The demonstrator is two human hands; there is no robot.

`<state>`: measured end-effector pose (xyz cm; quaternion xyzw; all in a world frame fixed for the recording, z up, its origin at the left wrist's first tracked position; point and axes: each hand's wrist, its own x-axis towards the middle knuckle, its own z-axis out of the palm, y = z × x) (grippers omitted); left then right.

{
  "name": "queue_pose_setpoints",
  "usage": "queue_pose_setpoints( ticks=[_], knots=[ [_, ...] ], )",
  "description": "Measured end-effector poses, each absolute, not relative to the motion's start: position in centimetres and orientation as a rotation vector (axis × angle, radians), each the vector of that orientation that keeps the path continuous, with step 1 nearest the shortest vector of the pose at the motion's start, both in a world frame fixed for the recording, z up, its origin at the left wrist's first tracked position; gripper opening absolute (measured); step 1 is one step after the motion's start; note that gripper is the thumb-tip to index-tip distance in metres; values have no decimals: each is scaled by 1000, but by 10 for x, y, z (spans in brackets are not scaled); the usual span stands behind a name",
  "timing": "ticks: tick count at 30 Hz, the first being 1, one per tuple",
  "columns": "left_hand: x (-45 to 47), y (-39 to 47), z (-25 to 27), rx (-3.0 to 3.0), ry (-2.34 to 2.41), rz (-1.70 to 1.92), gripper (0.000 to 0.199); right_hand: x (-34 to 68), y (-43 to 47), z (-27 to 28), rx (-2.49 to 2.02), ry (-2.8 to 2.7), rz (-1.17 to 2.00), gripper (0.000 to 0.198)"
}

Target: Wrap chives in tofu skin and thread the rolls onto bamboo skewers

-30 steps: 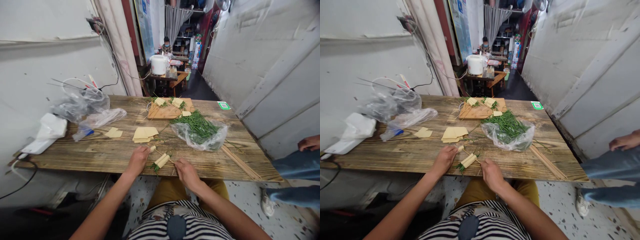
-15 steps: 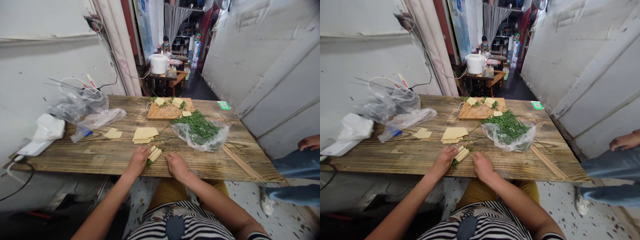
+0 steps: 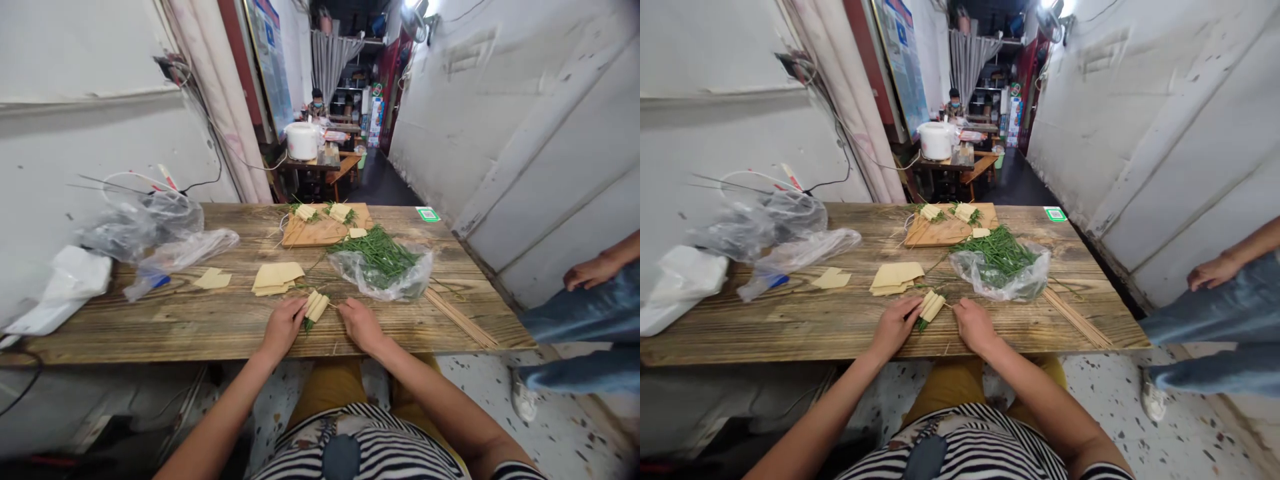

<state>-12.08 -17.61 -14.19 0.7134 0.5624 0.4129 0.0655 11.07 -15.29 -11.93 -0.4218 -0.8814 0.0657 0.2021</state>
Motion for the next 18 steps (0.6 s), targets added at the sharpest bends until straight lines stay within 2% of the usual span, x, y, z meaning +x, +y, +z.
queue_pose_setpoints(
  ticks=[8,13,18],
  knots=[
    [-41,-148,-133,2202,1636,1149,24,181,-133,-113,-1373,-2558,32,26],
    [-53,-166,-136,2247,1464,1229,30,178,-161,-97,-1499,-2522,-105,23],
    [-89,-184,-135,2347,1400,1202,35,141,-175,-50,-1238,-2558,-35,23]
  ],
)
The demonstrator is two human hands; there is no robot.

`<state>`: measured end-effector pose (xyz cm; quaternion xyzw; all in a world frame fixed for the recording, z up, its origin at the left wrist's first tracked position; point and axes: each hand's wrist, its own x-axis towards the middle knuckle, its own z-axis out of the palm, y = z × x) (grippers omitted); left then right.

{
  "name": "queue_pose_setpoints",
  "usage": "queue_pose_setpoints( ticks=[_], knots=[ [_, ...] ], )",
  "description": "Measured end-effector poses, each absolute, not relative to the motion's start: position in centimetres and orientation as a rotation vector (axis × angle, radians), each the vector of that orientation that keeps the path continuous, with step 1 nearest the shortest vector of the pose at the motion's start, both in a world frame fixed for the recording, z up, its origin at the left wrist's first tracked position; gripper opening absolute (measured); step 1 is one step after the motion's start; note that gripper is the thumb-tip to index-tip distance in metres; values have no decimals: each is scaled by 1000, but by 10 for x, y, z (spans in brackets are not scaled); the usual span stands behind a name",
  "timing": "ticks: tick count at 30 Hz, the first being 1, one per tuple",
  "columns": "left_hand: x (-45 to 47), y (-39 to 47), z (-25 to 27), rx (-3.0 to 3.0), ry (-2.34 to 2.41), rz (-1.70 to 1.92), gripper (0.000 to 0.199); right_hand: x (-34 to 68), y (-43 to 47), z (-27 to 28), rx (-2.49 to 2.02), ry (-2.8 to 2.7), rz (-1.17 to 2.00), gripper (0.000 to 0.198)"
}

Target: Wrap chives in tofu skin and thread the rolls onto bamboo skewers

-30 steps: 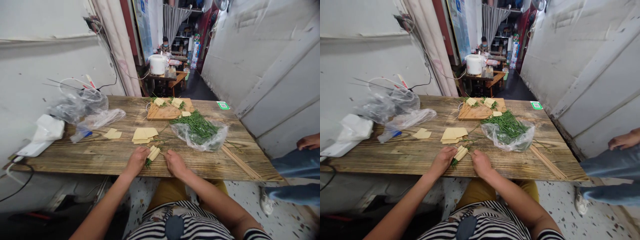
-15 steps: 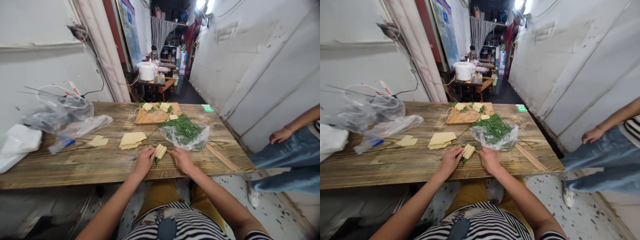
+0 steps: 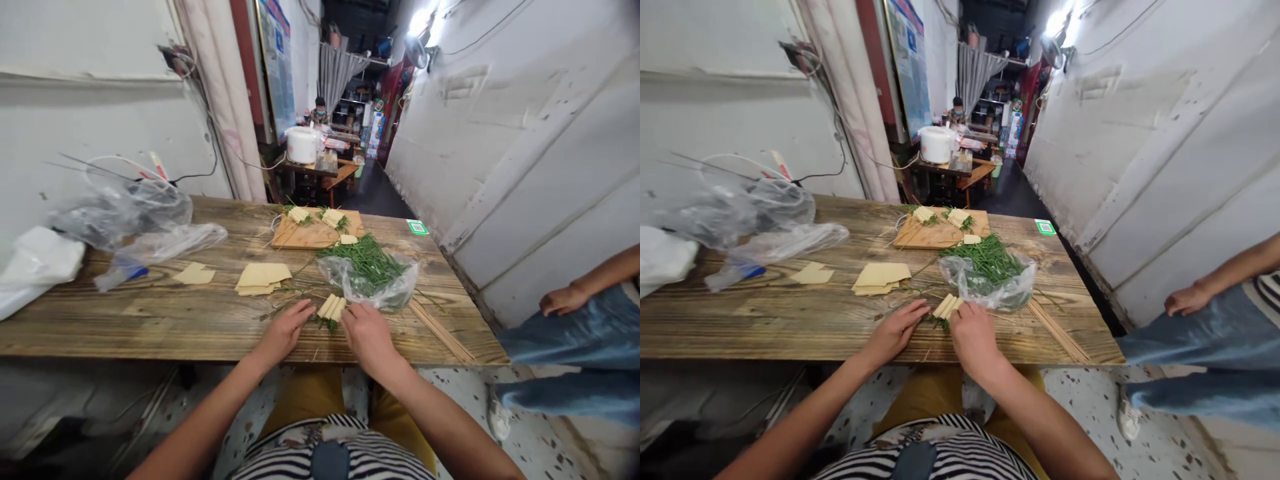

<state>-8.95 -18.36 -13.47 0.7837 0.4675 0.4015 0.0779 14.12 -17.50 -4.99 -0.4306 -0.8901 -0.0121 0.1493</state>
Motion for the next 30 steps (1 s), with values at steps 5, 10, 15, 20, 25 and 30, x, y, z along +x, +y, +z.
queue_pose_setpoints(
  ticks=[5,10,15,20,25,30],
  knots=[
    [-135,-188,-135,2118,1881,1486,30,46,-113,-39,-832,-2770,154,14],
    [-158,-197,-140,1834,2012,1526,29,-20,-55,-65,-772,-2922,67,17],
    [-159,-198,-140,1730,1972,1471,29,-26,-42,-78,-809,-2980,208,19],
    [-158,-197,-138,1712,1956,1454,28,-23,-44,-80,-751,-2920,234,22],
    [-158,-196,-141,1718,1950,1465,29,-23,-45,-82,-804,-2942,212,19],
    [-158,-196,-143,1727,1929,1466,29,-20,-38,-92,-900,-2726,523,15]
  ],
)
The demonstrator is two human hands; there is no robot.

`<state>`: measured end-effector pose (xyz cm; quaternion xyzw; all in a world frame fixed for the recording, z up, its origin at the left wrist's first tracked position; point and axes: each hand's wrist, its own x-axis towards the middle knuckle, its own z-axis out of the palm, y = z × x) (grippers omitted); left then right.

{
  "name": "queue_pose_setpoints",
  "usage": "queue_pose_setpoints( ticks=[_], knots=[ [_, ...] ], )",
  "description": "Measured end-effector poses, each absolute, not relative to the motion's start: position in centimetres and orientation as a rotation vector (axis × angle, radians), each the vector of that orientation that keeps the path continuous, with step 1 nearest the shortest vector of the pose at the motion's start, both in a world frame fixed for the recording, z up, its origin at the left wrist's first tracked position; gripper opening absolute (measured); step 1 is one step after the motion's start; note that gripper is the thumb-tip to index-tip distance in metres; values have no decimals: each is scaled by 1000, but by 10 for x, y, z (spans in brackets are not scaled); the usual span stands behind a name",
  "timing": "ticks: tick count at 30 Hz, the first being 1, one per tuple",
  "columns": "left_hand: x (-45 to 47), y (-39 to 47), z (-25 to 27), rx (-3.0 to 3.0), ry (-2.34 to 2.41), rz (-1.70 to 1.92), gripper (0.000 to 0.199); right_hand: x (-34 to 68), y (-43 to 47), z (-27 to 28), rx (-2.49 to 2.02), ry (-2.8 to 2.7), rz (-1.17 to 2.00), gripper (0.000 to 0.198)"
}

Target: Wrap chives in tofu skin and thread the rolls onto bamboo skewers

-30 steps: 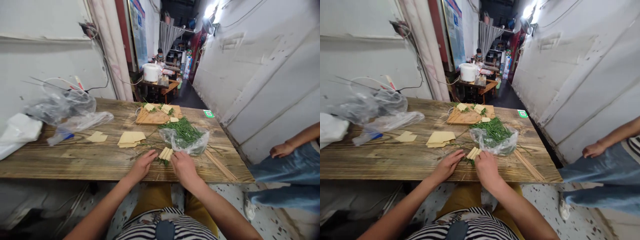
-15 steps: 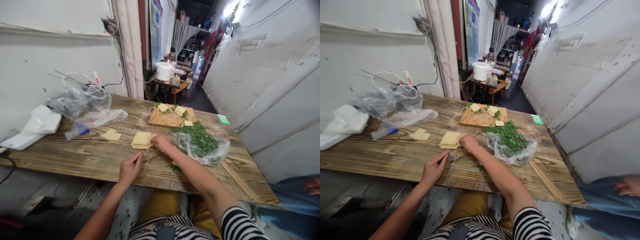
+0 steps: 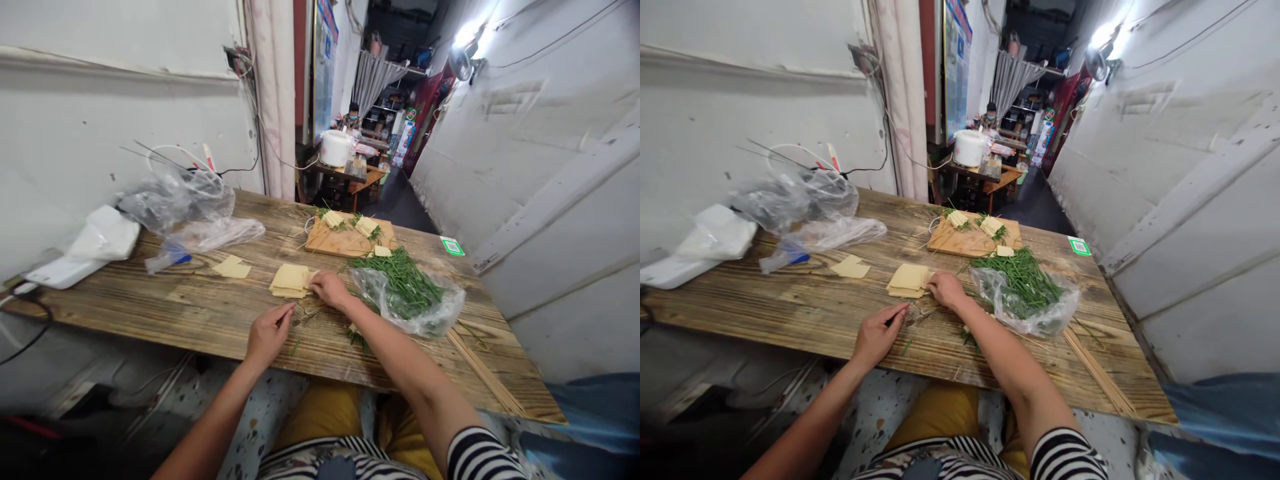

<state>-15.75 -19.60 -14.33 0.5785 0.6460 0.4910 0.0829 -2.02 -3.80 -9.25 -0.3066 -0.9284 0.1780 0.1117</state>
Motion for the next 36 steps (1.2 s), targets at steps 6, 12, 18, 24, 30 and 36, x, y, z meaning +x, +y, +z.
queue_pose_setpoints(
  ticks=[6,12,18,24,30,36],
  knots=[
    [-156,-169,-125,1631,1869,1480,28,-16,-30,-97,-1057,-2058,1122,18],
    [-138,-118,-101,1356,1776,1510,26,-15,-36,-88,-987,-1652,1515,38],
    [-135,-110,-99,1235,1696,1577,28,-13,-39,-84,-951,-1442,1620,38],
    [-139,-103,-103,1177,1768,1565,36,-13,-42,-82,-954,-1357,1618,38],
    [-186,-95,-97,1126,2035,1549,24,15,-35,-69,-956,-1315,1593,36],
    [-186,-129,-85,1465,1984,1523,37,43,-46,-44,-882,-1576,1488,34]
  ],
)
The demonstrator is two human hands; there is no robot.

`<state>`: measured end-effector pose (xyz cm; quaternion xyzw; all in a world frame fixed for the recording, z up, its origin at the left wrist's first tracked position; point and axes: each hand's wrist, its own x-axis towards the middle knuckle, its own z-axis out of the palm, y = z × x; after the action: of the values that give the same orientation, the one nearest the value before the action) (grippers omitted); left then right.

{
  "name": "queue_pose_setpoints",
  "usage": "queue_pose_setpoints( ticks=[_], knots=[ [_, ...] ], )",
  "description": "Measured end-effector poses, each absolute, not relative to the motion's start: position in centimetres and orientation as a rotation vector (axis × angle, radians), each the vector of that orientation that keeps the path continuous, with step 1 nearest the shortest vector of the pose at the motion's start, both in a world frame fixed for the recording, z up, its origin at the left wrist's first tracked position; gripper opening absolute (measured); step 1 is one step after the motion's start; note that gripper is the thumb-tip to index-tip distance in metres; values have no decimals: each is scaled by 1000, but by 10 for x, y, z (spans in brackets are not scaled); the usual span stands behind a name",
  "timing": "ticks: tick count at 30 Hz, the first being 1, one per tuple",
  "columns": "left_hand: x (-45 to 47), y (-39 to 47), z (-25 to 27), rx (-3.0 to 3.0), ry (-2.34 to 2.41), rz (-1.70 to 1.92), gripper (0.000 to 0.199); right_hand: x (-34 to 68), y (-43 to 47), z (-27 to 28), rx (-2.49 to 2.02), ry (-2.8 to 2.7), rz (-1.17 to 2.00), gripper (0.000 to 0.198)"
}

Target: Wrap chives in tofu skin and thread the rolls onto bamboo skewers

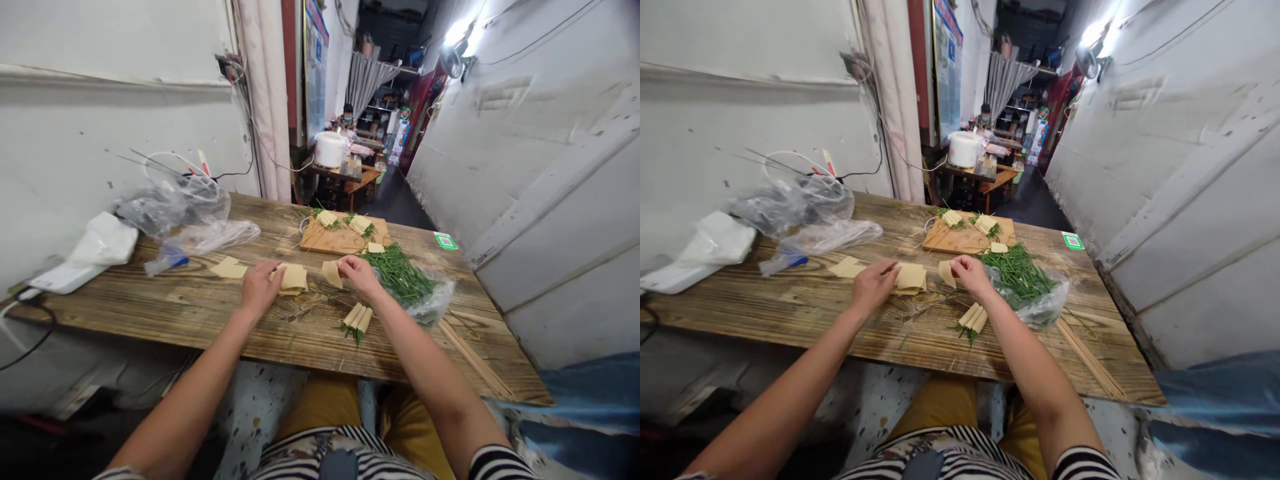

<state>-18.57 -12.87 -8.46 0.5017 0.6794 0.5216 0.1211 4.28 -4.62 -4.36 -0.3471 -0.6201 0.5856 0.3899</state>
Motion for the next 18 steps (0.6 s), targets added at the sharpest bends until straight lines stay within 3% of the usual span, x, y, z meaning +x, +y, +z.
queue_pose_setpoints(
  ticks=[4,8,11,14,18],
  knots=[
    [-152,-158,-84,1487,1592,1404,64,46,-72,-46,-802,-1736,1549,34],
    [-138,-170,-85,1414,1559,1261,41,46,-84,-54,-821,-1807,1623,33],
    [-139,-170,-85,1585,1677,1326,28,49,-84,-53,-880,-2012,1279,25],
    [-147,-175,-92,1975,1738,1317,28,57,-90,-55,-758,-2278,883,16],
    [-158,-206,-110,2433,1741,810,36,72,-116,-79,-491,-2700,517,15]
  ],
)
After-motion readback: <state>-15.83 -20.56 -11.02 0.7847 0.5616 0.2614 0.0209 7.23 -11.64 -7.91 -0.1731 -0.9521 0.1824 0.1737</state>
